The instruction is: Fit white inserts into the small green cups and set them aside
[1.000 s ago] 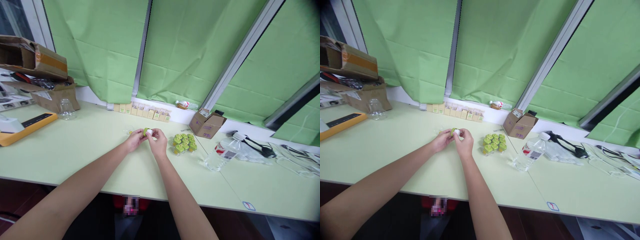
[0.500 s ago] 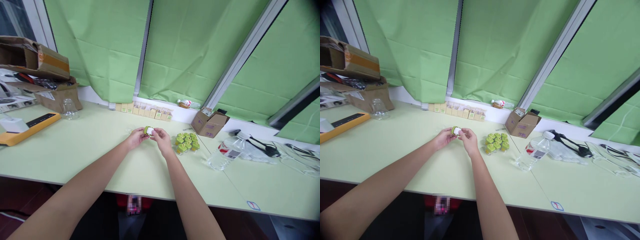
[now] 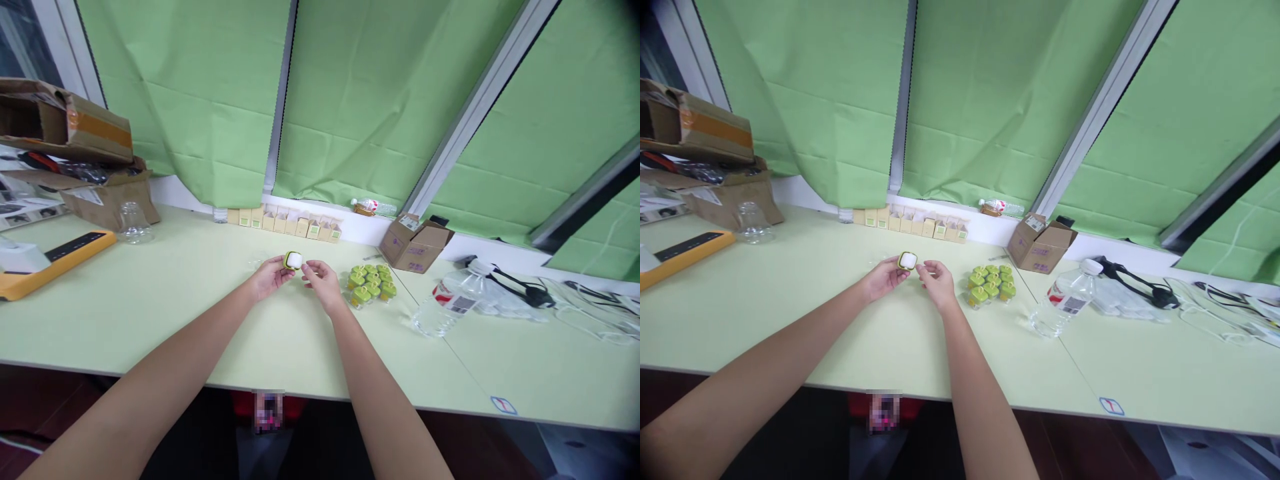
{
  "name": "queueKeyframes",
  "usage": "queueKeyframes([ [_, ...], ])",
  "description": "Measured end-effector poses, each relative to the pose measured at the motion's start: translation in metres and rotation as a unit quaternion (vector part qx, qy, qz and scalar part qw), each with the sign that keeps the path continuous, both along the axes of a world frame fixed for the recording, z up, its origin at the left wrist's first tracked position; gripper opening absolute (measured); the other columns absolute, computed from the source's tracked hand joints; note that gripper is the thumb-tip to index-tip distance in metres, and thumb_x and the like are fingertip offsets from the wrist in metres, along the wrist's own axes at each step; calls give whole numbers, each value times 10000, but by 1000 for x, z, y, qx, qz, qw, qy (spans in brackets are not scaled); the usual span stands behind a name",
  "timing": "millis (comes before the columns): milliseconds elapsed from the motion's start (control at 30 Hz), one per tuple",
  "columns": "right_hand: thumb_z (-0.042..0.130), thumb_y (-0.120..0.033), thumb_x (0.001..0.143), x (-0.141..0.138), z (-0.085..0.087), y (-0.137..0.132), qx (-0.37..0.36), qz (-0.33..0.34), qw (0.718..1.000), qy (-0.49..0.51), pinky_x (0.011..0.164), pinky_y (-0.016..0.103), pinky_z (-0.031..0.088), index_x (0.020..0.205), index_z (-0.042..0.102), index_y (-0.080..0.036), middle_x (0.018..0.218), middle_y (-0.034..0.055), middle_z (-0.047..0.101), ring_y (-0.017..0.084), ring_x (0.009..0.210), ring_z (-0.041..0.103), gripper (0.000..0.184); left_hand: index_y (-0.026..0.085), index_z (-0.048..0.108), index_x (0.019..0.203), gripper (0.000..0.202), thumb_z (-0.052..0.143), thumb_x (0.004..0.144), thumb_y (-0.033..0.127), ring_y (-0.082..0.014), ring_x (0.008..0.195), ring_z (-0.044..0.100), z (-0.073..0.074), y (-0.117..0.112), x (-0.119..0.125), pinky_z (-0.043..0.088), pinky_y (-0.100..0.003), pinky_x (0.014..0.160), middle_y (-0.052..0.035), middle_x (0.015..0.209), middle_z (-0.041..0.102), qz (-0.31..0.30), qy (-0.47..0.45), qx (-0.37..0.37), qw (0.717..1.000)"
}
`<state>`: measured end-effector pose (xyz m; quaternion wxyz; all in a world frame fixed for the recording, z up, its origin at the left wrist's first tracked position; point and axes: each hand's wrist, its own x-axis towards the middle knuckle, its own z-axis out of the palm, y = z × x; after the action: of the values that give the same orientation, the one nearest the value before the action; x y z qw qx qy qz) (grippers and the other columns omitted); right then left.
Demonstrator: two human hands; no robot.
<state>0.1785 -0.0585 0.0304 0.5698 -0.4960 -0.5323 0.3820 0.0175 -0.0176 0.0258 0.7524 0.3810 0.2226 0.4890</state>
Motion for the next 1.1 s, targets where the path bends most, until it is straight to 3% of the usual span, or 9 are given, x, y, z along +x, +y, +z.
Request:
queueKeyframes([
  [100,695,-519,724,4,-2,2,-25,-25,999,-9,545,243,533,955,633,-169,909,66,676,136,670,649,425,113,699,935,159,689,780,146,-97,658,645,0,0,0,539,-187,640,-71,849,706,-3,3,2,1000],
  [267,658,-556,749,1,2,-3,-6,31,999,44,558,252,543,990,640,-191,970,77,690,144,691,667,438,111,689,881,131,702,751,108,-103,660,651,0,1,2,545,-207,678,-74,840,707,30,29,-4,999],
  [500,726,-511,681,3,-9,2,-39,20,999,-31,493,239,515,925,662,-172,815,44,683,140,620,634,422,108,684,909,134,683,776,129,-102,652,649,1,0,0,542,-209,674,-73,826,704,13,18,6,1000],
  [700,656,-545,750,2,2,-3,-48,59,995,67,549,251,523,959,652,-185,948,78,692,146,678,651,416,102,679,875,122,684,754,98,-111,660,654,0,1,1,544,-219,679,-76,819,702,38,35,-3,999],
  [800,688,-551,725,1,1,-4,-41,74,996,33,548,241,510,961,658,-188,929,66,687,135,669,637,433,108,684,879,132,698,747,110,-112,676,653,0,2,0,544,-218,686,-77,829,702,30,29,5,999],
  [933,709,-529,707,2,-3,-2,-30,40,999,-17,512,229,482,924,671,-181,844,49,679,136,648,620,412,110,687,891,144,706,749,129,-108,672,645,1,1,-1,544,-213,673,-80,854,703,19,20,15,1000],
  [1100,690,-489,723,2,2,-4,-42,59,996,42,521,229,485,911,667,-182,856,50,683,134,641,619,361,105,682,868,116,691,752,109,-120,682,657,0,2,-1,552,-220,685,-91,844,704,34,44,-1,998],
])
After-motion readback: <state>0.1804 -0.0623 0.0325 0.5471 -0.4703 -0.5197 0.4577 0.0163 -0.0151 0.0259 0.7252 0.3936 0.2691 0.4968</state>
